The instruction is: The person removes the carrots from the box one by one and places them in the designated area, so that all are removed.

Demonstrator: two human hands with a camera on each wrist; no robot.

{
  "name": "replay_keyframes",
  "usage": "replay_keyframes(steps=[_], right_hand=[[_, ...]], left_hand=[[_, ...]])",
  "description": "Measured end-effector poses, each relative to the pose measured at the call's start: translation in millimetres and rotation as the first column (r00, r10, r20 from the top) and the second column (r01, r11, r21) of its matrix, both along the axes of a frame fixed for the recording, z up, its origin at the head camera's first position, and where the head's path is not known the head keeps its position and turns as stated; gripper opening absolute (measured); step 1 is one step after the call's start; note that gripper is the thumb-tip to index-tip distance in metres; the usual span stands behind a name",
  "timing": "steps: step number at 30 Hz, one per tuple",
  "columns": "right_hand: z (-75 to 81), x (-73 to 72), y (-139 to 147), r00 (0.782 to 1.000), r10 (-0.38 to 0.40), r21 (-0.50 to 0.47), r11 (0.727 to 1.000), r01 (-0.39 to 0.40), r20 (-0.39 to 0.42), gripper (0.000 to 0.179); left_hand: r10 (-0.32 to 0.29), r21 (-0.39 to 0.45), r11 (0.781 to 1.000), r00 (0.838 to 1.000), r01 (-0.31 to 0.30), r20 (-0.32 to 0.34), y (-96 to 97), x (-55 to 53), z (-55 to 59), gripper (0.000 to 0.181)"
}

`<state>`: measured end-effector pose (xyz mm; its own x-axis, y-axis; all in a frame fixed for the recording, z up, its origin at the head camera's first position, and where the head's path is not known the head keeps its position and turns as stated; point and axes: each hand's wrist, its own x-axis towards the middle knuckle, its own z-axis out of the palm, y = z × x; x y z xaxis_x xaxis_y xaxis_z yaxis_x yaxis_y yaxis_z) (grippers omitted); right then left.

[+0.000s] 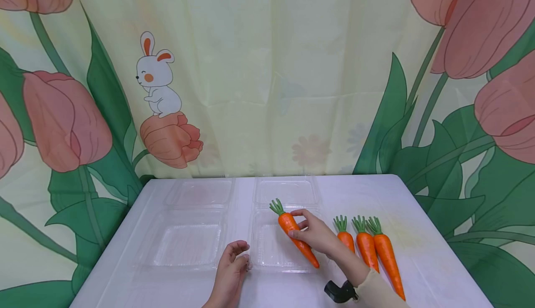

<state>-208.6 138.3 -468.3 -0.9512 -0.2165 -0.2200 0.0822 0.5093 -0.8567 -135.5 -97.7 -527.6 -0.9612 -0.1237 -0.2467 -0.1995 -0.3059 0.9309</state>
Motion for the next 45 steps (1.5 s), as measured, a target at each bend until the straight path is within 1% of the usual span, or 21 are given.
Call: replay_keyframes(steps=[8, 14, 22, 28, 32, 39, 45], right_hand=[[4.2, 1.1, 6, 0.998, -0.037, -0.046, 0.998, 0.039, 0.043, 0.06], [4.9, 2.3, 13, 0.997, -0.059, -0.054, 0.997, 0.061, 0.043, 0.063], [6.6, 2.1, 26, 0.995, -0.071, -0.09, 0.993, 0.076, 0.067, 0.065], [6.4, 4.1, 38, 0.992, -0.095, -0.092, 0.99, 0.103, 0.084, 0.065], [6.2, 5.7, 46, 0.992, -0.099, -0.086, 0.991, 0.106, 0.073, 0.066], [4.3, 7.4, 59, 0.991, -0.114, -0.071, 0.99, 0.119, 0.076, 0.068], [3.6, 8.6, 76, 0.987, -0.126, -0.057, 0.99, 0.132, 0.098, 0.071]], left_hand=[[-0.013, 0.017, 1.0, 1.0, 0.012, 0.008, -0.2, -1.4, -1.4, 0.034], [-0.009, 0.018, 1.0, 1.0, 0.009, 0.008, -0.2, -0.5, -1.1, 0.033], [-0.005, 0.017, 1.0, 1.0, 0.005, 0.007, 1.6, 0.5, -0.5, 0.033], [-0.009, 0.011, 1.0, 1.0, 0.009, 0.012, 2.2, -0.1, -0.1, 0.034], [-0.014, 0.01, 1.0, 1.0, 0.014, 0.01, 1.5, -0.3, 0.0, 0.034], [-0.019, 0.004, 1.0, 1.0, 0.019, 0.009, 0.8, -0.2, -1.3, 0.034], [-0.016, -0.014, 1.0, 1.0, 0.016, 0.019, 1.2, 0.8, 2.4, 0.034]])
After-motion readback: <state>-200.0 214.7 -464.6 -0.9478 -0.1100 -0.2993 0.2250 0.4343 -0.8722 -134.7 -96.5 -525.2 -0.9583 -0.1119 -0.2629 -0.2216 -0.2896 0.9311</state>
